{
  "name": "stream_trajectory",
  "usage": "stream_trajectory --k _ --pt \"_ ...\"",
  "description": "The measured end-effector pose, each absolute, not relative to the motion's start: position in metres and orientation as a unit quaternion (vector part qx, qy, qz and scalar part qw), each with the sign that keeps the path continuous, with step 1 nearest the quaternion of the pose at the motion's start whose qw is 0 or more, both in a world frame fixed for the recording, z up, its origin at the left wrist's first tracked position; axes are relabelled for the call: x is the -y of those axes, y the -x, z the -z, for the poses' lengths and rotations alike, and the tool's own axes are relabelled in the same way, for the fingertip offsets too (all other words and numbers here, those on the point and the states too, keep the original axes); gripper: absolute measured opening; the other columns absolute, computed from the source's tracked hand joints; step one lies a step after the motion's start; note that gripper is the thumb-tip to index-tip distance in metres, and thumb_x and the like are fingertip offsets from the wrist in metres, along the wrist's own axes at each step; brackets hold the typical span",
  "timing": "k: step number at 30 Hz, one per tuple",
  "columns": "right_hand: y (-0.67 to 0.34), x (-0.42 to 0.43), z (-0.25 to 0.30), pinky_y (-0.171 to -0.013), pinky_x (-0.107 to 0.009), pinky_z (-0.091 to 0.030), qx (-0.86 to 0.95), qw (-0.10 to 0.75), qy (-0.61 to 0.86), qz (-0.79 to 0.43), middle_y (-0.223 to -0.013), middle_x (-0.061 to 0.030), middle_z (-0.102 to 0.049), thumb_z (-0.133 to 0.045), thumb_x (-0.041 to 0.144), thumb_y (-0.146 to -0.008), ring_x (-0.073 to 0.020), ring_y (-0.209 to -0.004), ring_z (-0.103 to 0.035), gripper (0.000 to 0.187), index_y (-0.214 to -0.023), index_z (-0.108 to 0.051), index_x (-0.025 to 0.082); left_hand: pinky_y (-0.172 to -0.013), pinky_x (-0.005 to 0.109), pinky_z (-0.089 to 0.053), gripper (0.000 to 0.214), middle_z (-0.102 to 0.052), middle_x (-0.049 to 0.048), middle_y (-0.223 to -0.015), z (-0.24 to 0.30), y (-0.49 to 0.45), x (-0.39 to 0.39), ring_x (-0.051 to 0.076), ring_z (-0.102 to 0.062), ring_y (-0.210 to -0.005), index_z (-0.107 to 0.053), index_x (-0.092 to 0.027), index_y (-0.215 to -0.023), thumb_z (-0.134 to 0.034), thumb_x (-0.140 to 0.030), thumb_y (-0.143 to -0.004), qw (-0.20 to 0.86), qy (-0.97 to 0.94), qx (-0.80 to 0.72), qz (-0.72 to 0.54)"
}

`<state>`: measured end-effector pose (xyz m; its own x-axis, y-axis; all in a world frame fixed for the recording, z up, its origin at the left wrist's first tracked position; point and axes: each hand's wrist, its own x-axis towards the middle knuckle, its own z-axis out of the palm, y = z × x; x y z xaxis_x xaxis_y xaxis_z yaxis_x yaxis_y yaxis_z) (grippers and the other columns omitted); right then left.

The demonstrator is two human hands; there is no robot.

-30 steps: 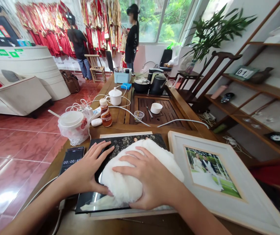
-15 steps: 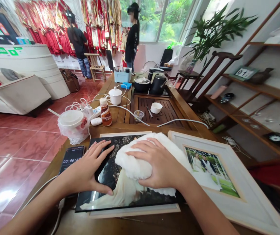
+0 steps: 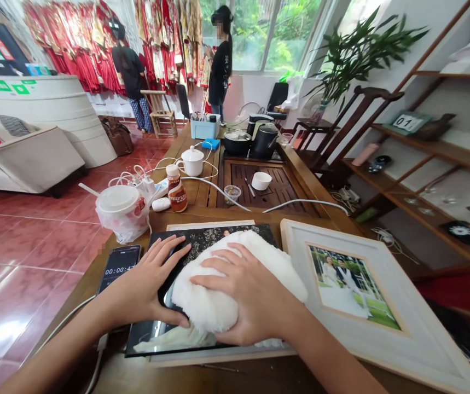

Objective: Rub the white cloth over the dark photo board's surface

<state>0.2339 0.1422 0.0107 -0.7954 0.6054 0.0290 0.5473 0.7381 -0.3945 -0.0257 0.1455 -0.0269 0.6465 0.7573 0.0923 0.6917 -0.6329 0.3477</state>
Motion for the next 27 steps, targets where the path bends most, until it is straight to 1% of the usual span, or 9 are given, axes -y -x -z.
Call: stream_trajectory --k 5,9,15,20,23,27 --pt "-0.235 -0.144 -0.011 -0.112 -0.054 -0.012 0.927 0.078 0.314 -0.187 -0.137 -0.0040 -0.055 -0.078 0.046 -0.056 -0.0299 -0.124 -0.049 0.078 -0.130 -0.056 0.035 -0.116 0.064 -0.018 0.120 -0.027 0.0205 -0.157 0.027 0.029 -0.144 0.042 -0.021 -0.145 -0.029 -0.014 -0.152 -0.062 -0.087 -0.062 0.145 -0.896 -0.399 -0.128" --pt "-0.237 -0.146 -0.011 -0.111 -0.052 -0.018 0.927 0.088 0.320 -0.174 -0.136 -0.0036 -0.056 -0.079 0.041 -0.056 -0.0299 -0.124 -0.049 0.078 -0.130 -0.056 0.035 -0.117 0.064 -0.018 0.120 -0.027 0.0196 -0.157 0.029 0.032 -0.143 0.042 -0.022 -0.145 -0.028 -0.016 -0.152 -0.063 -0.086 -0.062 0.147 -0.896 -0.396 -0.134" --pt "-0.250 -0.155 -0.007 -0.109 -0.053 -0.025 0.920 0.099 0.356 -0.130 -0.137 -0.0024 -0.056 -0.077 0.038 -0.060 -0.0303 -0.124 -0.049 0.071 -0.129 -0.057 0.035 -0.118 0.062 -0.016 0.121 -0.025 0.0190 -0.158 0.031 0.035 -0.139 0.041 -0.020 -0.146 -0.028 -0.015 -0.153 -0.062 -0.087 -0.062 0.148 -0.895 -0.401 -0.125" --pt "-0.263 -0.163 -0.002 -0.108 -0.054 -0.028 0.916 0.104 0.377 -0.085 -0.136 -0.0040 -0.057 -0.073 0.042 -0.069 -0.0301 -0.123 -0.051 0.066 -0.131 -0.055 0.032 -0.118 0.063 -0.015 0.120 -0.025 0.0184 -0.158 0.029 0.038 -0.136 0.041 -0.020 -0.146 -0.027 -0.016 -0.153 -0.062 -0.086 -0.062 0.154 -0.894 -0.400 -0.129" --pt "-0.266 -0.164 0.000 -0.107 -0.054 -0.029 0.915 0.110 0.381 -0.072 -0.136 -0.0055 -0.057 -0.073 0.042 -0.069 -0.0309 -0.122 -0.052 0.067 -0.132 -0.055 0.030 -0.118 0.063 -0.015 0.119 -0.025 0.0182 -0.158 0.029 0.039 -0.136 0.041 -0.020 -0.146 -0.028 -0.017 -0.153 -0.063 -0.086 -0.063 0.156 -0.894 -0.400 -0.132" --pt "-0.264 -0.163 -0.002 -0.107 -0.055 -0.030 0.915 0.115 0.381 -0.068 -0.135 -0.0055 -0.058 -0.074 0.040 -0.068 -0.0313 -0.121 -0.053 0.067 -0.131 -0.056 0.030 -0.118 0.063 -0.015 0.120 -0.024 0.0189 -0.158 0.028 0.038 -0.136 0.041 -0.019 -0.146 -0.028 -0.016 -0.153 -0.061 -0.087 -0.062 0.155 -0.894 -0.402 -0.124"
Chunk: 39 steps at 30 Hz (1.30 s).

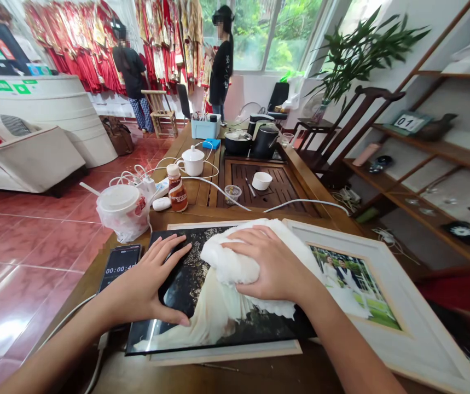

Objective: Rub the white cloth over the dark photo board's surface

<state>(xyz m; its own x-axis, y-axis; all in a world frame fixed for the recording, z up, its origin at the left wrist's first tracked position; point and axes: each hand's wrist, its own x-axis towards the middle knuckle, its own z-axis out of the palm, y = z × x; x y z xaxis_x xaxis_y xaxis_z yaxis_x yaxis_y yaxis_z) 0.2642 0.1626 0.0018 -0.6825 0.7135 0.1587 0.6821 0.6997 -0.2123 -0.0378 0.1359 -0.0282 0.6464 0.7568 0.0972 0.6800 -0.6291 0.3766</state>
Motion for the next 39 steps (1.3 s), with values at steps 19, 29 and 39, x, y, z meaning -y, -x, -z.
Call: stream_trajectory --k 19,29,39 --pt "-0.233 -0.142 -0.012 -0.111 -0.057 -0.013 0.933 0.077 0.308 -0.169 -0.137 -0.0048 -0.055 -0.075 0.047 -0.061 -0.0327 -0.126 -0.047 0.077 -0.134 -0.052 0.035 -0.117 0.064 -0.017 0.120 -0.028 0.0207 -0.156 0.027 0.023 -0.148 0.042 -0.021 -0.146 -0.031 -0.015 -0.151 -0.062 -0.088 -0.060 0.147 -0.894 -0.404 -0.130" --pt "-0.230 -0.138 -0.013 -0.112 -0.057 -0.009 0.934 0.070 0.294 -0.191 -0.139 -0.0054 -0.053 -0.074 0.052 -0.062 -0.0326 -0.126 -0.046 0.078 -0.134 -0.052 0.035 -0.118 0.061 -0.016 0.119 -0.027 0.0197 -0.157 0.027 0.023 -0.149 0.040 -0.018 -0.147 -0.031 -0.014 -0.150 -0.070 -0.081 -0.060 0.136 -0.896 -0.409 -0.103" --pt "-0.231 -0.143 -0.011 -0.111 -0.057 -0.016 0.932 0.080 0.304 -0.179 -0.137 -0.0041 -0.055 -0.075 0.047 -0.061 -0.0318 -0.124 -0.048 0.074 -0.131 -0.055 0.035 -0.117 0.063 -0.018 0.119 -0.029 0.0199 -0.156 0.026 0.029 -0.146 0.042 -0.021 -0.145 -0.031 -0.016 -0.151 -0.065 -0.086 -0.060 0.152 -0.893 -0.404 -0.131"
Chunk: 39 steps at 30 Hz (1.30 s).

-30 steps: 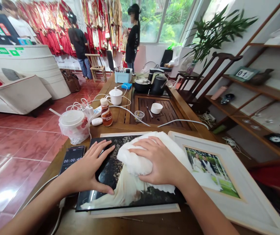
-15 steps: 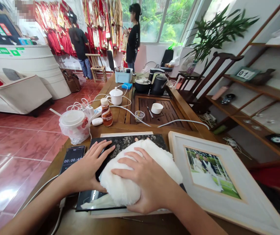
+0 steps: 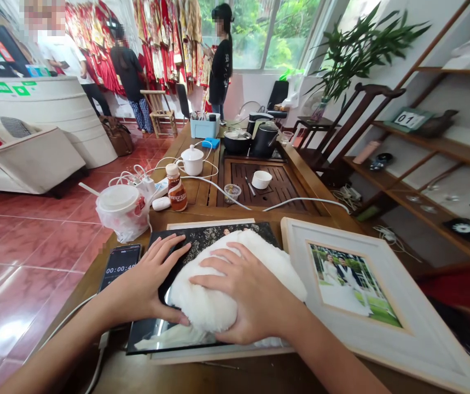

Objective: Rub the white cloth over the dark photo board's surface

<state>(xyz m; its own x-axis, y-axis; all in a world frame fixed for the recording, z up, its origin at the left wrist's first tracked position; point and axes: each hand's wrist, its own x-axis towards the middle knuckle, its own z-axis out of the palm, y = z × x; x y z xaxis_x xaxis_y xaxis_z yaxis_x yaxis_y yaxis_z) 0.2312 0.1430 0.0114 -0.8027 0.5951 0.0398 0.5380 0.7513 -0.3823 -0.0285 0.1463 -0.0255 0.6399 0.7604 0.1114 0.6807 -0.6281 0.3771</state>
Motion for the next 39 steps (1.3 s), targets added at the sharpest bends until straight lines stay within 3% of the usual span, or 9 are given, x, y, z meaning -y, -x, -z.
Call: stream_trajectory --k 8,16,28,39 --pt "-0.244 -0.151 -0.012 -0.106 -0.055 -0.028 0.921 0.099 0.354 -0.129 -0.134 -0.0048 -0.058 -0.077 0.038 -0.059 -0.0329 -0.122 -0.050 0.071 -0.128 -0.059 0.034 -0.117 0.064 -0.017 0.119 -0.028 0.0191 -0.156 0.026 0.035 -0.140 0.042 -0.022 -0.145 -0.030 -0.018 -0.152 -0.066 -0.085 -0.060 0.162 -0.891 -0.402 -0.139" --pt "-0.261 -0.161 -0.008 -0.105 -0.057 -0.031 0.915 0.112 0.381 -0.074 -0.134 -0.0069 -0.058 -0.073 0.040 -0.067 -0.0330 -0.120 -0.053 0.065 -0.130 -0.058 0.030 -0.118 0.062 -0.015 0.120 -0.025 0.0190 -0.158 0.023 0.040 -0.133 0.041 -0.020 -0.146 -0.028 -0.016 -0.152 -0.062 -0.087 -0.062 0.159 -0.891 -0.407 -0.122" --pt "-0.257 -0.159 -0.008 -0.104 -0.056 -0.031 0.916 0.116 0.374 -0.082 -0.134 -0.0062 -0.058 -0.073 0.038 -0.066 -0.0330 -0.120 -0.052 0.066 -0.129 -0.058 0.032 -0.117 0.063 -0.015 0.120 -0.025 0.0194 -0.158 0.023 0.037 -0.135 0.042 -0.020 -0.146 -0.030 -0.016 -0.152 -0.062 -0.087 -0.061 0.159 -0.891 -0.407 -0.123" --pt "-0.231 -0.140 -0.014 -0.111 -0.058 -0.012 0.931 0.070 0.314 -0.171 -0.138 -0.0032 -0.054 -0.076 0.048 -0.060 -0.0331 -0.126 -0.045 0.078 -0.134 -0.052 0.038 -0.118 0.062 -0.016 0.120 -0.028 0.0212 -0.156 0.025 0.022 -0.147 0.041 -0.019 -0.146 -0.032 -0.014 -0.150 -0.065 -0.086 -0.060 0.147 -0.893 -0.409 -0.115"
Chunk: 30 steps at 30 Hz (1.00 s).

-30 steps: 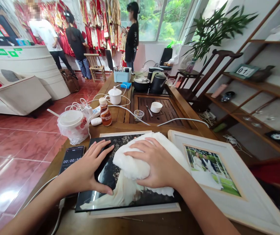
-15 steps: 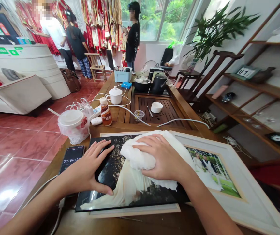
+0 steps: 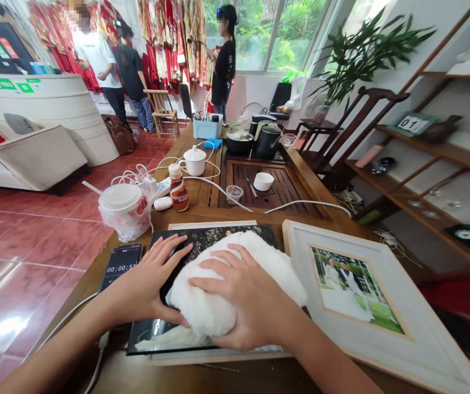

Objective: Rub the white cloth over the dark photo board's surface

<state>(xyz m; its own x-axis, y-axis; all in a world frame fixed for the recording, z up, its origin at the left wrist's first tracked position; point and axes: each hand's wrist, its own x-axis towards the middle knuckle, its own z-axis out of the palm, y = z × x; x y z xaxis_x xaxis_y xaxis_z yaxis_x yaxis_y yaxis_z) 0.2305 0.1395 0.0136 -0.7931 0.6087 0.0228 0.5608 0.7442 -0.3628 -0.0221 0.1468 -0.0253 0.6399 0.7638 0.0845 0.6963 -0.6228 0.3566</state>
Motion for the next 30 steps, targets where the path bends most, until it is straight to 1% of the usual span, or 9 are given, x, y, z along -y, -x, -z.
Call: stream_trajectory --k 3,5,12,16,19,22,25,30 --pt "-0.228 -0.136 -0.014 -0.112 -0.057 -0.007 0.932 0.063 0.303 -0.188 -0.140 -0.0031 -0.052 -0.074 0.054 -0.062 -0.0329 -0.127 -0.044 0.079 -0.136 -0.050 0.038 -0.118 0.062 -0.015 0.120 -0.028 0.0230 -0.155 0.025 0.020 -0.149 0.041 -0.018 -0.146 -0.033 -0.011 -0.149 -0.074 -0.078 -0.057 0.143 -0.895 -0.410 -0.100" --pt "-0.227 -0.135 -0.014 -0.111 -0.056 -0.006 0.932 0.062 0.299 -0.194 -0.140 -0.0029 -0.052 -0.072 0.055 -0.064 -0.0326 -0.128 -0.043 0.078 -0.136 -0.049 0.038 -0.117 0.063 -0.015 0.120 -0.028 0.0234 -0.155 0.025 0.020 -0.150 0.042 -0.018 -0.146 -0.032 -0.011 -0.149 -0.077 -0.073 -0.057 0.144 -0.895 -0.411 -0.095" --pt "-0.227 -0.136 -0.014 -0.111 -0.055 -0.006 0.932 0.061 0.293 -0.202 -0.141 -0.0036 -0.052 -0.071 0.057 -0.065 -0.0317 -0.127 -0.044 0.077 -0.136 -0.049 0.037 -0.117 0.064 -0.015 0.118 -0.030 0.0227 -0.155 0.025 0.020 -0.149 0.042 -0.018 -0.146 -0.032 -0.012 -0.149 -0.078 -0.071 -0.057 0.148 -0.895 -0.407 -0.107" --pt "-0.228 -0.138 -0.014 -0.111 -0.055 -0.008 0.933 0.060 0.291 -0.202 -0.141 -0.0040 -0.051 -0.073 0.057 -0.063 -0.0310 -0.127 -0.044 0.079 -0.136 -0.050 0.037 -0.117 0.064 -0.016 0.120 -0.029 0.0227 -0.155 0.025 0.021 -0.149 0.042 -0.018 -0.146 -0.032 -0.012 -0.149 -0.076 -0.075 -0.058 0.143 -0.897 -0.408 -0.094" --pt "-0.229 -0.139 -0.013 -0.111 -0.054 -0.011 0.934 0.064 0.292 -0.196 -0.141 -0.0038 -0.051 -0.075 0.055 -0.060 -0.0307 -0.126 -0.045 0.081 -0.135 -0.050 0.037 -0.117 0.063 -0.016 0.120 -0.028 0.0217 -0.156 0.024 0.022 -0.148 0.041 -0.018 -0.147 -0.032 -0.012 -0.150 -0.070 -0.081 -0.059 0.142 -0.897 -0.408 -0.098" --pt "-0.232 -0.142 -0.012 -0.111 -0.054 -0.015 0.931 0.072 0.310 -0.180 -0.140 -0.0033 -0.052 -0.077 0.049 -0.058 -0.0310 -0.125 -0.046 0.080 -0.133 -0.053 0.037 -0.118 0.062 -0.016 0.120 -0.027 0.0210 -0.156 0.025 0.024 -0.146 0.040 -0.018 -0.146 -0.031 -0.013 -0.150 -0.062 -0.087 -0.061 0.143 -0.896 -0.406 -0.112" --pt "-0.236 -0.146 -0.012 -0.110 -0.053 -0.019 0.927 0.074 0.331 -0.159 -0.138 -0.0034 -0.054 -0.079 0.043 -0.057 -0.0313 -0.125 -0.047 0.080 -0.133 -0.054 0.037 -0.118 0.062 -0.016 0.120 -0.027 0.0203 -0.157 0.026 0.027 -0.143 0.040 -0.020 -0.146 -0.029 -0.014 -0.152 -0.059 -0.089 -0.062 0.145 -0.896 -0.403 -0.121" --pt "-0.248 -0.154 -0.009 -0.106 -0.054 -0.026 0.921 0.091 0.362 -0.114 -0.138 -0.0033 -0.055 -0.075 0.038 -0.062 -0.0316 -0.124 -0.048 0.076 -0.134 -0.053 0.037 -0.118 0.062 -0.015 0.122 -0.025 0.0207 -0.157 0.026 0.032 -0.139 0.041 -0.019 -0.146 -0.027 -0.014 -0.152 -0.059 -0.089 -0.062 0.149 -0.895 -0.402 -0.119"
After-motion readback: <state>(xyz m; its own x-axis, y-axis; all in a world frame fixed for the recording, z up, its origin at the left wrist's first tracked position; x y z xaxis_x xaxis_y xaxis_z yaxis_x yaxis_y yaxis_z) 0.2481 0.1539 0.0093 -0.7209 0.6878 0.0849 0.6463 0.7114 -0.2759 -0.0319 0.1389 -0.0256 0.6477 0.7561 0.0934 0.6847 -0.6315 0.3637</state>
